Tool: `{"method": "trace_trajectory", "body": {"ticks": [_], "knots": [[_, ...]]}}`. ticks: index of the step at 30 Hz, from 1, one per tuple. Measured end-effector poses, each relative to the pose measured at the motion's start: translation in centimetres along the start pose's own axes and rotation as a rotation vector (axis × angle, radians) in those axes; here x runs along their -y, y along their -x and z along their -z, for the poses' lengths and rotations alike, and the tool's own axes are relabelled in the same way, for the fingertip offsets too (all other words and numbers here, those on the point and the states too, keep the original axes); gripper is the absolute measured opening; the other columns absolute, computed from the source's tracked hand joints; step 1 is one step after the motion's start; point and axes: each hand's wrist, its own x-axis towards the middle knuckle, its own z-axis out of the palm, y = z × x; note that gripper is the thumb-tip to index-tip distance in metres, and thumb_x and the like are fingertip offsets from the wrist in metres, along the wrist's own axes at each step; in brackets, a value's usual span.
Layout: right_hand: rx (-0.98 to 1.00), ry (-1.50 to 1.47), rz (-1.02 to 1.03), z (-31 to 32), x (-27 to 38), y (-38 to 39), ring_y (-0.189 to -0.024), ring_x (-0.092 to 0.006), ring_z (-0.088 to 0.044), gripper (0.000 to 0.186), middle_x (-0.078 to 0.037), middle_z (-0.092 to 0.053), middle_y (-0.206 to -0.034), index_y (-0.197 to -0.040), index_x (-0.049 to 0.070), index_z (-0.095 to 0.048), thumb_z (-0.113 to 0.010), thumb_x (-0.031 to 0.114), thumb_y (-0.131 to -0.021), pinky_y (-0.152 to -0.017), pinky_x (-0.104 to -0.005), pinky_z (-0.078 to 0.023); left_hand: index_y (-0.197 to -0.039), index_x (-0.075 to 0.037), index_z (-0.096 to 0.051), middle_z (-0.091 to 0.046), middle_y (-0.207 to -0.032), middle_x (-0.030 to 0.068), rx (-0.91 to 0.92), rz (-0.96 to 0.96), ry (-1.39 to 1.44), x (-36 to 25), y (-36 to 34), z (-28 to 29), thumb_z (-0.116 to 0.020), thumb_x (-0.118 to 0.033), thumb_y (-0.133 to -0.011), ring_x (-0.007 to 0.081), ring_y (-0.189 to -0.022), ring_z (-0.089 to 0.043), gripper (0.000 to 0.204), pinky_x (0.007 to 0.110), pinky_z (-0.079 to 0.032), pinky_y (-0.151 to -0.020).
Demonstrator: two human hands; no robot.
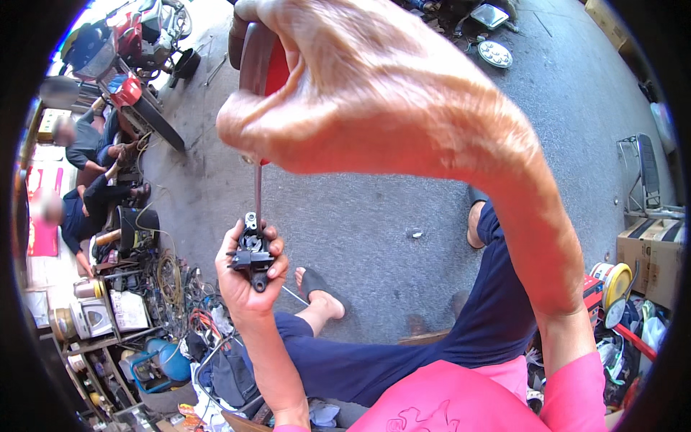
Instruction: The person holds a small black mechanical component and uses a screwdriver to pry and remove internal parts. They then manipulate the component by hand, turning it over and extracting a small metal piece before reinserting it.
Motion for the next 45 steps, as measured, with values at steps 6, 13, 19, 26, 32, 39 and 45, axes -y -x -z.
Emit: {"method": "trace_trajectory", "body": {"ticks": [6,13,19,26,32,39,45], "knots": [[-0.164,-0.141,-0.165,-3.4,-7.2,2.0,-0.067,-0.0115,-0.061,0.037,-0.005,-0.061,-0.075,-0.090,0.002,-0.059,-0.074,0.032,-0.074,-0.060,-0.0221,-0.049,-0.093,0.000,-0.055,-0.058,-0.079,0.0168,-0.122,0.085,-0.047,1.2,-0.6,1.1,-0.047,-0.029,-0.090,0.0276,-0.066,-0.058,0.031,0.031,-0.043,-0.040],[-0.263,-0.176,0.112,-4.6,-6.5,3.0,-0.046,-0.0175,-0.055,0.028,-0.009,-0.060,-0.061,-0.085,-0.002,-0.055,-0.063,0.024,-0.081,-0.047,-0.0280,-0.045,-0.099,0.005,-0.055,-0.058,-0.082,0.0194,-0.112,0.053,-0.024,2.3,-0.3,1.8,-0.048,-0.027,-0.089,0.0297,-0.069,-0.058,0.034,0.032,-0.044,-0.043],[-0.098,-0.105,-0.181,-2.2,-2.7,2.2,-0.059,-0.0173,-0.064,0.043,-0.014,-0.066,-0.067,-0.090,-0.006,-0.051,-0.068,0.032,-0.080,-0.050,-0.0264,-0.050,-0.099,0.006,-0.056,-0.058,-0.085,0.0190,-0.068,0.024,0.011,1.5,-0.2,1.6,-0.050,-0.024,-0.084,0.0288,-0.071,-0.057,0.034,0.031,-0.044,-0.045],[-0.111,-0.128,-0.188,-2.3,-2.9,2.5,-0.063,-0.0121,-0.065,0.031,-0.008,-0.069,-0.071,-0.091,-0.004,-0.052,-0.067,0.019,-0.078,-0.053,-0.0231,-0.048,-0.098,0.008,-0.053,-0.053,-0.089,0.0198,0.019,-0.013,0.055,1.2,0.5,1.5,-0.048,-0.028,-0.085,0.0245,-0.073,-0.050,0.038,0.028,-0.042,-0.042],[-0.289,-0.379,-0.201,-2.5,-3.8,3.3,-0.061,-0.0113,-0.062,0.026,-0.009,-0.065,-0.072,-0.094,-0.002,-0.052,-0.061,0.013,-0.075,-0.054,-0.0231,-0.048,-0.105,0.006,-0.054,-0.057,-0.085,0.0218,0.106,-0.040,0.128,1.0,1.2,1.0,-0.045,-0.027,-0.086,0.0288,-0.069,-0.055,0.039,0.030,-0.043,-0.039],[-0.383,-0.397,-0.323,-0.5,-6.5,5.8,-0.057,-0.0104,-0.058,0.032,-0.010,-0.062,-0.078,-0.103,-0.001,-0.053,-0.054,0.024,-0.082,-0.049,-0.0213,-0.045,-0.111,0.007,-0.047,-0.046,-0.088,0.0175,0.188,-0.024,0.166,0.9,2.1,0.4,-0.045,-0.030,-0.086,0.0241,-0.071,-0.049,0.044,0.028,-0.040,-0.037],[-0.376,-0.288,-0.208,-1.0,-7.7,6.3,-0.054,-0.0101,-0.055,0.036,-0.009,-0.060,-0.079,-0.108,0.000,-0.054,-0.050,0.029,-0.087,-0.045,-0.0206,-0.043,-0.110,0.007,-0.047,-0.047,-0.087,0.0162,0.171,-0.064,0.192,0.8,2.5,1.0,-0.046,-0.030,-0.086,0.0230,-0.070,-0.048,0.044,0.027,-0.040,-0.035]]}}
